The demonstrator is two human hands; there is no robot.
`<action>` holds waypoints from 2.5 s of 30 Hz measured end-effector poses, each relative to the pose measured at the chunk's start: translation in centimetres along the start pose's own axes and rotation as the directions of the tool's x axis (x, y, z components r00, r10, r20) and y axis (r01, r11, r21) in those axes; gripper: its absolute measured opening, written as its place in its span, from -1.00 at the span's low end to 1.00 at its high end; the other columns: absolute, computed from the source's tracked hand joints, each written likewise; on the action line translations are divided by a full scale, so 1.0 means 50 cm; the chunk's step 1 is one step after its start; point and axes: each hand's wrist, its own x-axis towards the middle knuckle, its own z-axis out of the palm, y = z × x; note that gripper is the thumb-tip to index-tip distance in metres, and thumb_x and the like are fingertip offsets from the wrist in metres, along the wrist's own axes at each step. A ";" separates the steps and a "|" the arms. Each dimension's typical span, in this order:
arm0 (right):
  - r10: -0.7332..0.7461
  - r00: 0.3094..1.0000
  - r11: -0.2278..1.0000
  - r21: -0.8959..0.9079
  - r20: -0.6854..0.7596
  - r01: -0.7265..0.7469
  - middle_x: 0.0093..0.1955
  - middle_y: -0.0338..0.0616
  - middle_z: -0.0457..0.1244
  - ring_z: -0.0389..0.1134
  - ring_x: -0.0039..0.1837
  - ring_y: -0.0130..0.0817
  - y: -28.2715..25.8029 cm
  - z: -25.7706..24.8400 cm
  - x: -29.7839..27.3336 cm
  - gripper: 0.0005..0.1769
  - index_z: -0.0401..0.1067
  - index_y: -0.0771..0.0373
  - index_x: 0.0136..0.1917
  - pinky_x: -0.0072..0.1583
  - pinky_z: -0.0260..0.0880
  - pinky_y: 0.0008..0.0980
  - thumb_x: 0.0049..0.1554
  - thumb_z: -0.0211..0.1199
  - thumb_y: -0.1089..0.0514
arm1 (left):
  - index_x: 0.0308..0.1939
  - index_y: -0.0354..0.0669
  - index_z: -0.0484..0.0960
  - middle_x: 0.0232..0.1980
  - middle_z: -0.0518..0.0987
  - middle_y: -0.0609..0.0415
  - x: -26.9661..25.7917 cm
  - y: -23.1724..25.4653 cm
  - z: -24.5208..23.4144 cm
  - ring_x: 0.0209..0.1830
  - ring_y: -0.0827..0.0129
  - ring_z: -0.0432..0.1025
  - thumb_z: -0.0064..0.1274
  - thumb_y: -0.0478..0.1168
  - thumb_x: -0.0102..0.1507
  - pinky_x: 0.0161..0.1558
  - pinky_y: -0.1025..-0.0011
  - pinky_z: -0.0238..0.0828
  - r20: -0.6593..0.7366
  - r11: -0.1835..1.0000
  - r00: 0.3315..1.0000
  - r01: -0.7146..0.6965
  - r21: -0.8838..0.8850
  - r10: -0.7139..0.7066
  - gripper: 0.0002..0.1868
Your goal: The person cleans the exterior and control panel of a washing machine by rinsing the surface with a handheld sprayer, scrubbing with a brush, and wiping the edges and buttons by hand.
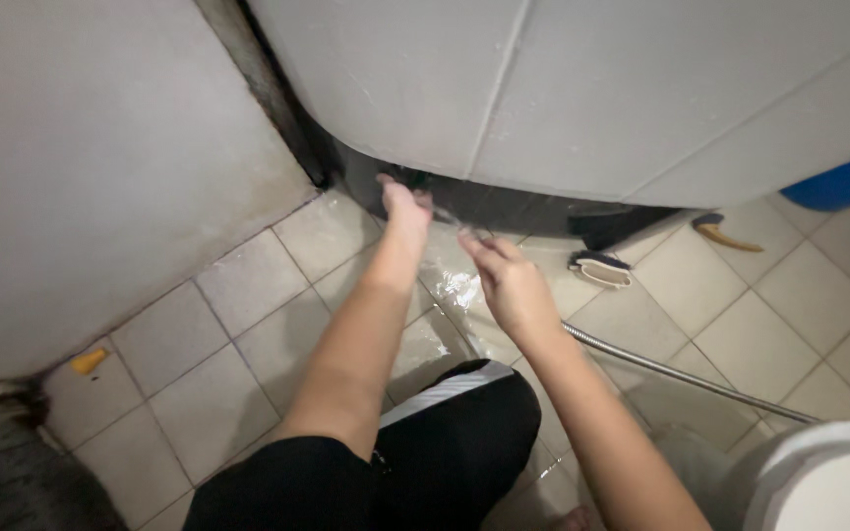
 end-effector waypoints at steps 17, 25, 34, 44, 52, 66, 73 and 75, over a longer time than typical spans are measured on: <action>0.104 0.989 0.994 -0.026 -0.101 -0.107 0.19 0.12 0.34 0.42 0.07 0.11 0.025 -0.050 -0.090 -0.46 0.49 0.04 0.36 0.07 0.44 -0.10 0.14 0.21 0.36 | 0.55 0.01 0.05 0.56 0.10 0.00 -0.232 -0.075 0.085 0.60 0.07 -0.02 -0.25 0.23 0.38 0.49 -0.26 -0.07 0.284 0.991 0.949 -0.134 -0.028 0.136 -0.26; 0.328 0.936 0.934 -0.107 -0.128 -0.342 0.07 0.11 0.36 0.41 0.07 0.10 0.083 -0.086 -0.086 -0.52 0.50 0.11 0.35 0.11 0.42 -0.06 0.18 0.20 0.36 | 0.43 -0.16 0.14 0.57 0.11 -0.21 -0.296 -0.231 0.108 0.57 -0.14 0.06 -0.47 0.35 0.38 0.41 -0.37 0.05 0.385 0.966 0.902 0.246 -0.078 -0.198 -0.22; 0.104 0.994 0.992 0.081 -0.027 -0.101 0.21 0.06 0.32 0.41 0.11 0.03 -0.005 -0.054 -0.064 -0.30 0.43 0.05 0.41 0.12 0.43 -0.12 0.05 0.08 0.47 | 0.39 -0.29 0.27 0.48 0.29 -0.24 -0.227 -0.026 0.082 0.50 -0.15 0.16 -0.41 0.32 0.41 0.44 -0.25 0.06 0.432 0.965 0.901 0.147 -0.216 -0.041 -0.21; 0.257 0.917 0.960 -0.026 -0.306 -0.278 0.05 0.09 0.34 0.41 0.01 0.07 0.160 -0.093 -0.135 -0.44 0.48 0.04 0.36 0.07 0.42 -0.08 0.12 0.18 0.39 | 0.49 0.10 0.14 0.53 0.10 -0.08 -0.340 -0.257 0.158 0.58 -0.05 -0.01 -0.20 0.24 0.32 0.48 -0.25 0.03 0.343 0.985 0.931 0.159 -0.071 -0.126 -0.29; 0.202 0.937 0.974 -0.039 -0.286 -0.222 0.09 0.18 0.37 0.44 0.02 0.00 0.279 -0.264 -0.166 -0.38 0.44 0.12 0.43 0.08 0.46 -0.14 0.11 0.25 0.40 | 0.55 -0.30 0.00 0.65 0.00 -0.14 -0.387 -0.496 0.204 0.64 0.00 -0.07 -0.53 0.38 0.40 0.48 -0.21 -0.05 0.550 0.915 0.766 0.404 -0.010 -0.332 -0.08; 0.613 0.788 0.776 0.151 0.049 -0.613 -0.09 -0.06 0.37 0.36 -0.31 -0.40 0.283 -0.404 -0.193 -0.42 0.38 0.13 0.43 -0.21 0.45 -0.36 0.15 0.18 0.37 | -0.03 -0.11 0.58 -0.01 0.60 0.04 -0.155 -0.712 0.031 0.00 0.26 0.48 0.02 0.03 0.39 0.06 0.20 0.45 0.383 0.850 0.807 0.256 0.461 -0.450 -0.69; 0.436 0.899 0.885 0.198 -0.035 -0.421 -0.01 0.00 0.35 0.37 -0.25 -0.35 0.270 -0.405 -0.179 -0.42 0.35 0.19 0.45 -0.14 0.49 -0.36 0.16 0.21 0.38 | -0.10 -0.18 0.55 -0.17 0.62 0.01 -0.058 -0.734 0.004 -0.26 0.31 0.52 0.08 0.00 0.36 -0.24 0.29 0.46 0.363 0.828 0.875 0.071 0.556 -0.319 -0.70; 0.471 0.882 0.865 0.199 -0.006 -0.460 0.01 -0.03 0.36 0.37 -0.27 -0.35 0.266 -0.412 -0.173 -0.43 0.35 0.15 0.45 -0.14 0.48 -0.35 0.17 0.20 0.36 | -0.03 -0.22 0.54 -0.11 0.63 0.05 -0.065 -0.756 -0.046 -0.18 0.38 0.55 0.22 -0.15 0.22 -0.17 0.29 0.52 0.354 0.587 0.932 -0.245 0.772 -0.076 -0.67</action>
